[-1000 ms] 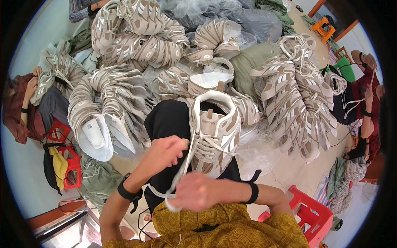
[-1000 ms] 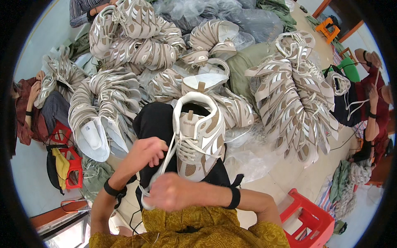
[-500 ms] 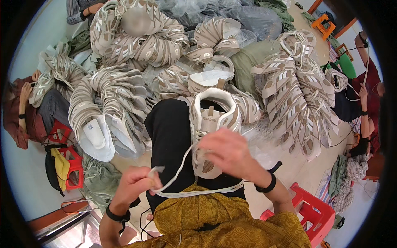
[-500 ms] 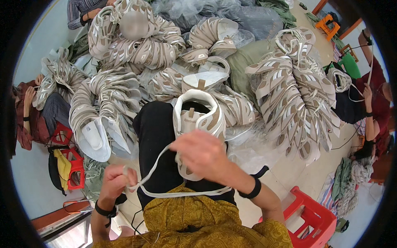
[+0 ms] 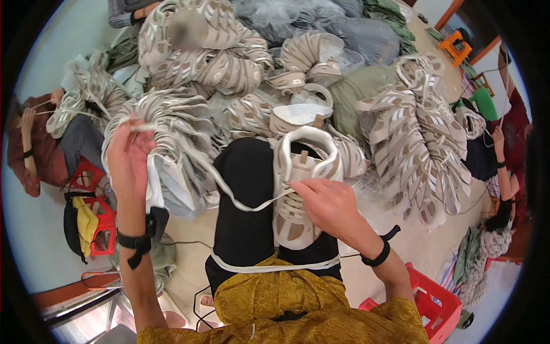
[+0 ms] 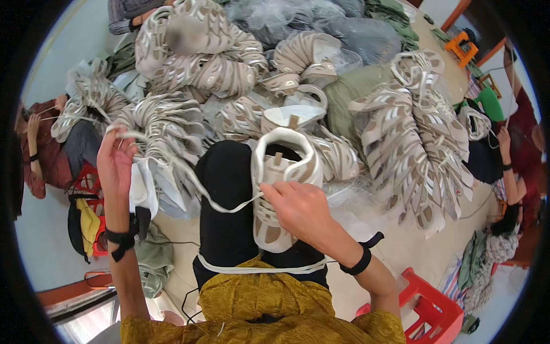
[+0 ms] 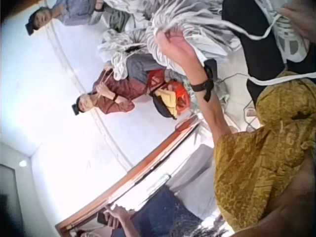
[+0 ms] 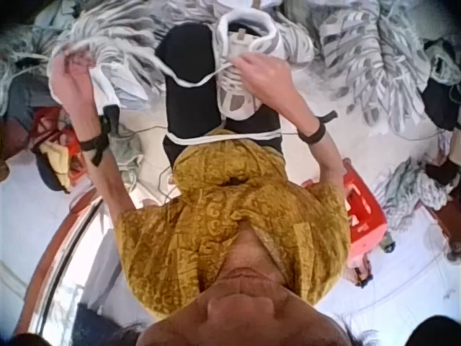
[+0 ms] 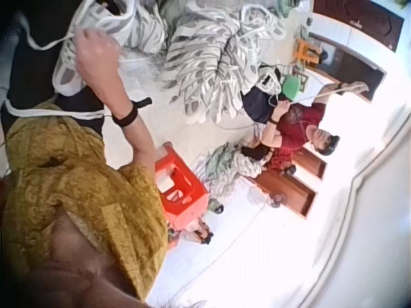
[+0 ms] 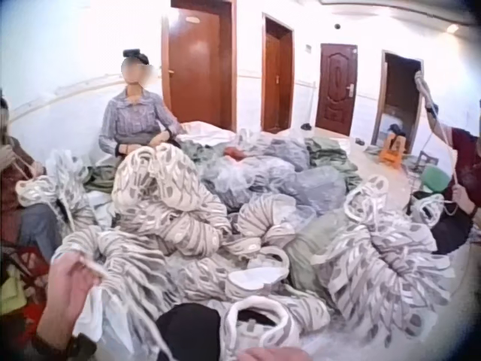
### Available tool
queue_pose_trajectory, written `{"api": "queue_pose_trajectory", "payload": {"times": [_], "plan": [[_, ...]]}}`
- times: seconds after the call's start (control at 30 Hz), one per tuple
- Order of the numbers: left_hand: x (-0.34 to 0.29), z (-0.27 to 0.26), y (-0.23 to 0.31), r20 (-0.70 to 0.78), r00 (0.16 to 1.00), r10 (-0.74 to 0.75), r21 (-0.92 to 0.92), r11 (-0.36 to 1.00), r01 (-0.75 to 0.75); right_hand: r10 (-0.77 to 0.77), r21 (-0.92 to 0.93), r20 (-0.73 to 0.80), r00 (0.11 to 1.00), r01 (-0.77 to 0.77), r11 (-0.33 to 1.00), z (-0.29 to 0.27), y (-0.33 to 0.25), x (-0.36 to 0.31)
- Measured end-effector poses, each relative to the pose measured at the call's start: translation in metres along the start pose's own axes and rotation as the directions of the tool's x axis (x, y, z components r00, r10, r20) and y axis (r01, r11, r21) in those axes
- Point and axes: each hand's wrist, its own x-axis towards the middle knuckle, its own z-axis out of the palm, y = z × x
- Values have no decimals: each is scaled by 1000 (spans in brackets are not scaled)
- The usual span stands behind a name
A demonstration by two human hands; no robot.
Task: Thread laces through the eyelets of shoe uppers and tie them.
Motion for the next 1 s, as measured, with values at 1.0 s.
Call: {"api": "queue_pose_trajectory", "payload": {"times": [1.0], "plan": [[-108,134,-126,759,649,-58,589,485,-646,275,503,-201,940,-142,853,23,28,-2]]}}
